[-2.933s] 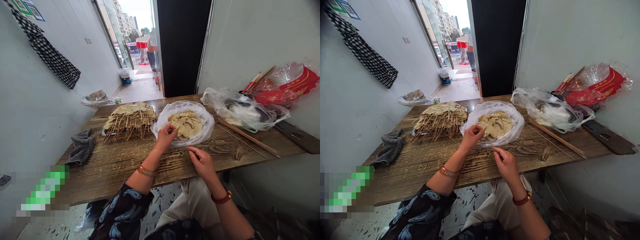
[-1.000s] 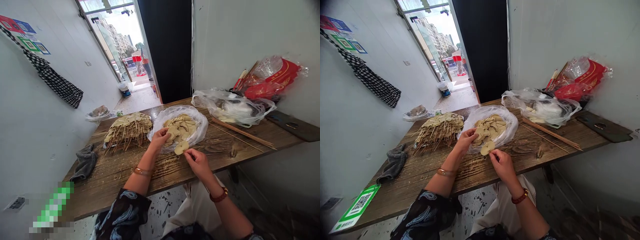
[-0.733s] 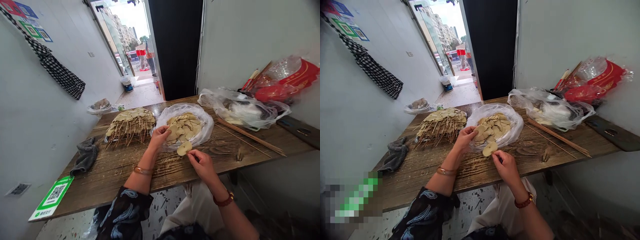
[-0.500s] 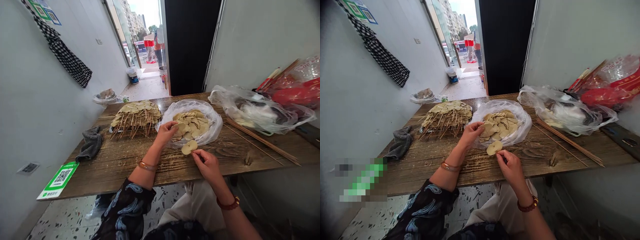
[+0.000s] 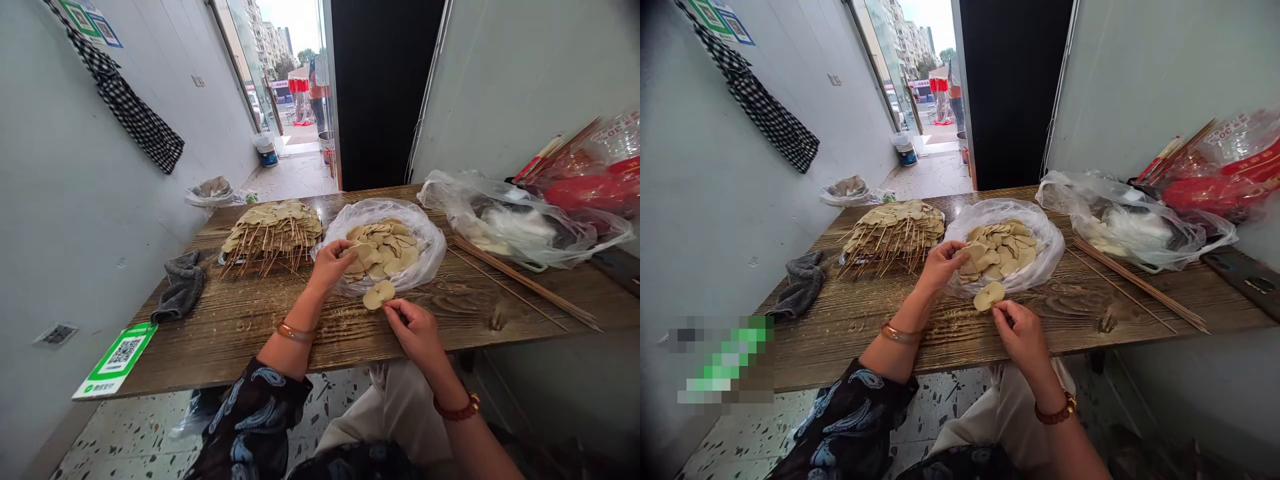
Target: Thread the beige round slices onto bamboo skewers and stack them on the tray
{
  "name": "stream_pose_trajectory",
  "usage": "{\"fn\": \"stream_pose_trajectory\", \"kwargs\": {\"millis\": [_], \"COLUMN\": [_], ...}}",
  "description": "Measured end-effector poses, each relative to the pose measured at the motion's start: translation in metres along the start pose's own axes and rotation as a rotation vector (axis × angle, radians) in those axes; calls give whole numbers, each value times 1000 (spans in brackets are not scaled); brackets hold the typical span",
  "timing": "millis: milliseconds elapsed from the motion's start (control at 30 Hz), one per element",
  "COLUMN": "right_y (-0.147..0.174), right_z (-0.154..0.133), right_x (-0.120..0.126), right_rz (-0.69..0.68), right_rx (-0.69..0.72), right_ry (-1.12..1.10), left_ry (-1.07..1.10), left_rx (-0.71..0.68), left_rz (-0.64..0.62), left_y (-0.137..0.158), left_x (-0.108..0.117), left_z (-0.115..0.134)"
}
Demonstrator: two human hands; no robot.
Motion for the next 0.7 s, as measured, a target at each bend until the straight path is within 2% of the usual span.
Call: {"fn": "stream_pose_trajectory", "kwargs": {"millis": [300, 533, 700], "right_y": [0, -1, 1], "right_z": [-2, -2, -4], "right_x": [0, 0, 1], "right_rz": [10, 23, 29], "right_rx": [2, -13, -6], "right_ry": [-2, 12, 7], "left_ry": [-36, -51, 70], "left_rx": [-24, -53, 24], "left_rz": [-32, -140, -33], "left_y": [2, 4, 6], "left_x": [-3, -12, -8], "left_z": [2, 0, -6]}}
Point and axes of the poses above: each hand's wrist, its own y-axis away from the middle knuckle, its own x-axis out of the back of the hand, z = x × y, the point moved 5 cm from there along -y, towards the middle knuckle, and after that the axes turned 15 degrees about -x, right-handed, at the moved point
